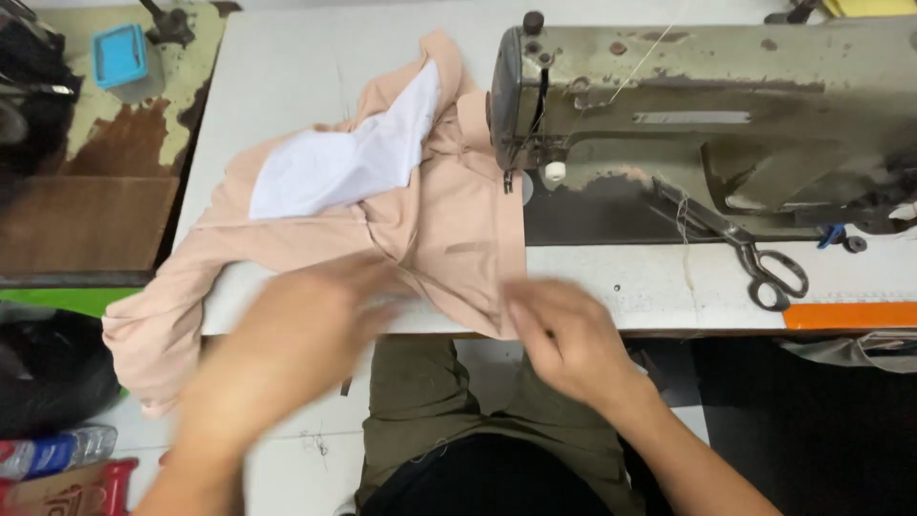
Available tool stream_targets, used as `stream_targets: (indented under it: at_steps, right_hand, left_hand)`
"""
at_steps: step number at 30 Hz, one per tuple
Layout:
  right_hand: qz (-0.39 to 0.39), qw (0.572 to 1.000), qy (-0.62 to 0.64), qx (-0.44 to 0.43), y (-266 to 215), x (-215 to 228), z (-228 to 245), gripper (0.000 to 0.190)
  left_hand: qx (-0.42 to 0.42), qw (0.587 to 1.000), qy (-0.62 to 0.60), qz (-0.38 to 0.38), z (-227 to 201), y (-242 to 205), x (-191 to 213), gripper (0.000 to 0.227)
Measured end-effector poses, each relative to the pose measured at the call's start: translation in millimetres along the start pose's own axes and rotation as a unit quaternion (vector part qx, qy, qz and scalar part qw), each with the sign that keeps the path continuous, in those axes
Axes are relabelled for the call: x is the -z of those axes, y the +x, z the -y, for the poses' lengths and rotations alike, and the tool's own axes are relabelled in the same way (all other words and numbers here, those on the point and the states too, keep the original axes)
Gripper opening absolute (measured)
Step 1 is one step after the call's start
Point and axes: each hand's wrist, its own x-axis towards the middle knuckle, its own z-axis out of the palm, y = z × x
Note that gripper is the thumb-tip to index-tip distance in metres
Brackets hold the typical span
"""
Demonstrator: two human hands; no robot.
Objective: Sewing and assembling components of tan trousers using an industrial sewing machine and scissors.
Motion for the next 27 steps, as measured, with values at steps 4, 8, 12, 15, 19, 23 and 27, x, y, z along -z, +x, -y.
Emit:
stream_targets:
  at_steps: [4,8,12,15,19,23,27]
  right_hand:
    - [0.079,0.972,-0.221,-0.026,21,-33,-33,0.061]
    - [0.126,0.953,-0.27,-0.06,23,-33,-31,0.067]
    - [0.158,0.946,-0.269,-0.092,53,-33,-65,0.078]
    - [0.194,0.942,-0.253,-0.103,55,-28,-73,0.082]
    - [0.185,0.948,-0.241,-0.095,53,-28,-74,0.082]
    - [0.13,0.973,-0.191,0.013,50,-21,-76,0.065]
    - [0.162,0.974,-0.12,0.102,42,-7,-62,0.109]
  left_hand:
    - [-0.235,0.956,-0.104,-0.141,-22,86,-74,0.047]
    - [-0.071,0.982,0.077,-0.156,28,158,-143,0.058]
    - [-0.074,0.975,0.106,-0.179,51,203,-146,0.061]
    - [-0.092,0.963,0.102,-0.23,40,191,-143,0.059]
    - [-0.123,0.959,0.129,-0.22,47,147,-135,0.047]
    - [-0.217,0.956,0.072,-0.187,48,106,-123,0.047]
    - [-0.255,0.917,-0.037,-0.305,57,100,-148,0.014]
